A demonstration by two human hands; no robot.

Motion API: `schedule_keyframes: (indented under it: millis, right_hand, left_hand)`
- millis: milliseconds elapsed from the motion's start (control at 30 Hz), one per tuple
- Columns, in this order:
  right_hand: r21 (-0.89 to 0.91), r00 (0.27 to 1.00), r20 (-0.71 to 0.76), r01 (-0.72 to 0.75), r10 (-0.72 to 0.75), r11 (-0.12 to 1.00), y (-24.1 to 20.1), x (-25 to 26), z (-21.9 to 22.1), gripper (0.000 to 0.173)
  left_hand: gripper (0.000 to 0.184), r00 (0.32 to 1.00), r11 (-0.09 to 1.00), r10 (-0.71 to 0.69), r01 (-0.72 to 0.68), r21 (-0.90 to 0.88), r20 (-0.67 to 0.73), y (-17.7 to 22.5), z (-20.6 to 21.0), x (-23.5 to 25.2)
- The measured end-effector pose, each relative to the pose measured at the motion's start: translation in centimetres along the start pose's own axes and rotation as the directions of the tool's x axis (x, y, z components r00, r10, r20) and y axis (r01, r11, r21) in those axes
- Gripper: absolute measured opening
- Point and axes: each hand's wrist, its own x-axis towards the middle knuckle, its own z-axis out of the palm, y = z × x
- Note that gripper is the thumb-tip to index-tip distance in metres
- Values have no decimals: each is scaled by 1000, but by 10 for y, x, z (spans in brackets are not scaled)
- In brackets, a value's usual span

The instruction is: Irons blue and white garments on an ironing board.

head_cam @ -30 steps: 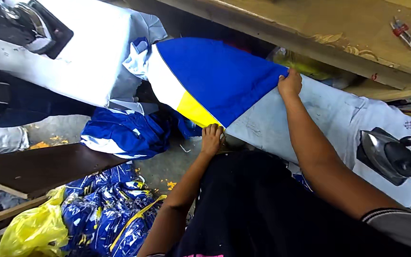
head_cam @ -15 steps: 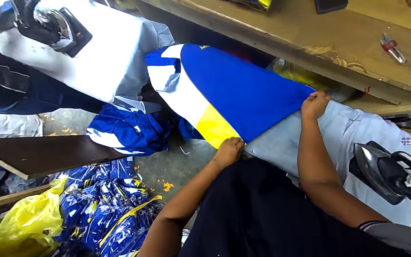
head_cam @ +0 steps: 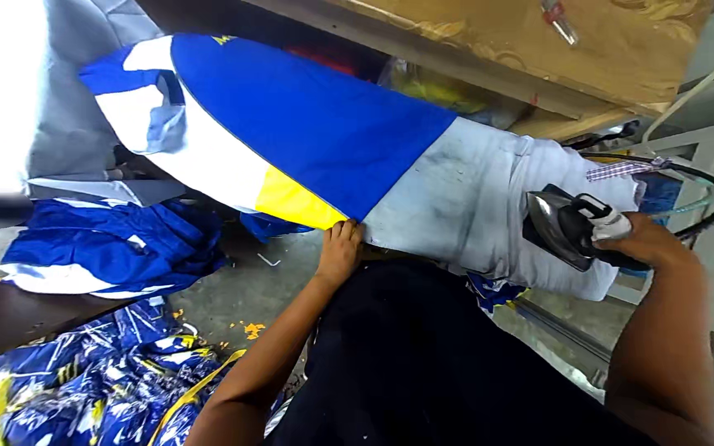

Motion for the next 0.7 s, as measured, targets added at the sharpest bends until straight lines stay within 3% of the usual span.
schedule_keyframes:
  millis: [133, 200, 267, 433, 600, 700]
  right_hand:
    - [36, 993, -22, 115, -114, 993, 1, 13, -1, 67]
    - [24, 987, -54, 150, -149, 988, -14, 15, -1, 58]
    - [-52, 982, -101, 152, -156, 987, -29, 14, 2, 48]
    - [-67, 973, -150, 168, -176, 984, -79, -16, 10, 53]
    - [-23, 953, -132, 272, -272, 962, -148, -60, 47, 60]
    - [22, 944, -106, 316, -312, 948, -198, -77, 71, 63]
  left_hand:
    - [46, 999, 999, -34, 34, -3, -2, 4, -3, 7]
    - [53, 998, 998, -60, 60, 6, -30, 4, 0, 12]
    - [47, 998, 999, -49, 50, 19, -51, 2, 5, 14]
    - [34, 1000, 1000, 1, -1, 10, 2, -5, 1, 18]
    - [38, 994, 999, 42, -41, -9, 101, -8, -9, 17]
    - [41, 993, 995, 74, -66, -81, 92, -15, -21, 19]
